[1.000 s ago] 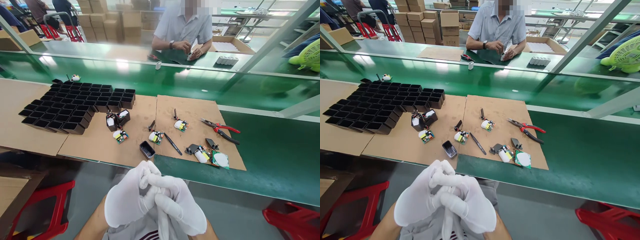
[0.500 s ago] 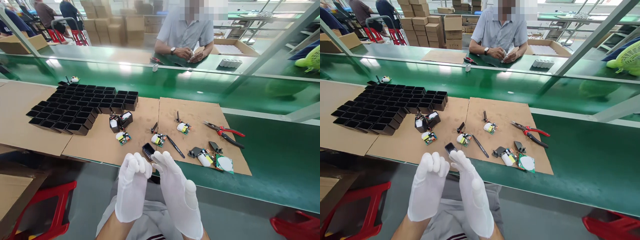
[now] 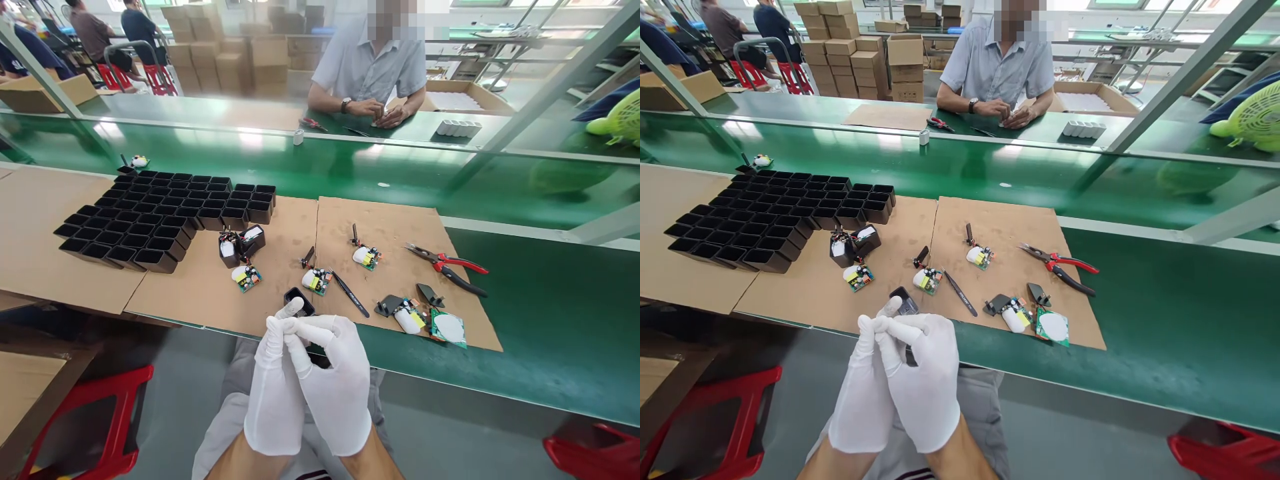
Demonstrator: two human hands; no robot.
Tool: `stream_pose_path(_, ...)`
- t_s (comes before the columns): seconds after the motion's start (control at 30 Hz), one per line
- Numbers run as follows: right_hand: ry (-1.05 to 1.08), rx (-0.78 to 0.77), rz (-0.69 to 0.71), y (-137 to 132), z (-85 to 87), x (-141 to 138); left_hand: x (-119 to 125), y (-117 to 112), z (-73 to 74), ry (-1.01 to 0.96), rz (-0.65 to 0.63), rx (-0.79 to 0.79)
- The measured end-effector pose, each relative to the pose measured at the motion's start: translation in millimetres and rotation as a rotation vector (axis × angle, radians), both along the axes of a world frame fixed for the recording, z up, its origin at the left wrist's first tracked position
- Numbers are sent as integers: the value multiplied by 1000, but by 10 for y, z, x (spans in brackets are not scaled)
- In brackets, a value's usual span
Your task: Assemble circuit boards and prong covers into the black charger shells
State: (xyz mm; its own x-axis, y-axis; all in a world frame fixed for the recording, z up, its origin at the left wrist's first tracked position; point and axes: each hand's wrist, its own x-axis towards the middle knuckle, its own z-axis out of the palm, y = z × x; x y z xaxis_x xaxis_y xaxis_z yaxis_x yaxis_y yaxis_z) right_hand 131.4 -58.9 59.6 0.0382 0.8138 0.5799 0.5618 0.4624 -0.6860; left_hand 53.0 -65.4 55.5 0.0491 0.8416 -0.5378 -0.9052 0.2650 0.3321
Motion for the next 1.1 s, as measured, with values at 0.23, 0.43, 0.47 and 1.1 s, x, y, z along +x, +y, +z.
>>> stream_pose_path(0.23, -160, 65, -28, -3, -69, 10, 41, -71, -2, 50, -25, -24)
stream_pose_path(0.43, -192, 60, 27, -69, -3, 40, 51, -263, -48, 122, -62, 32)
stream_pose_path(0.47, -190, 83, 38, -78, 14, 57, 37, -293, -55, 131, -80, 60)
stream_pose_path(1.1, -728, -233, 126, 1105, 9, 626, -170, 355, -537, 1811, -80, 497)
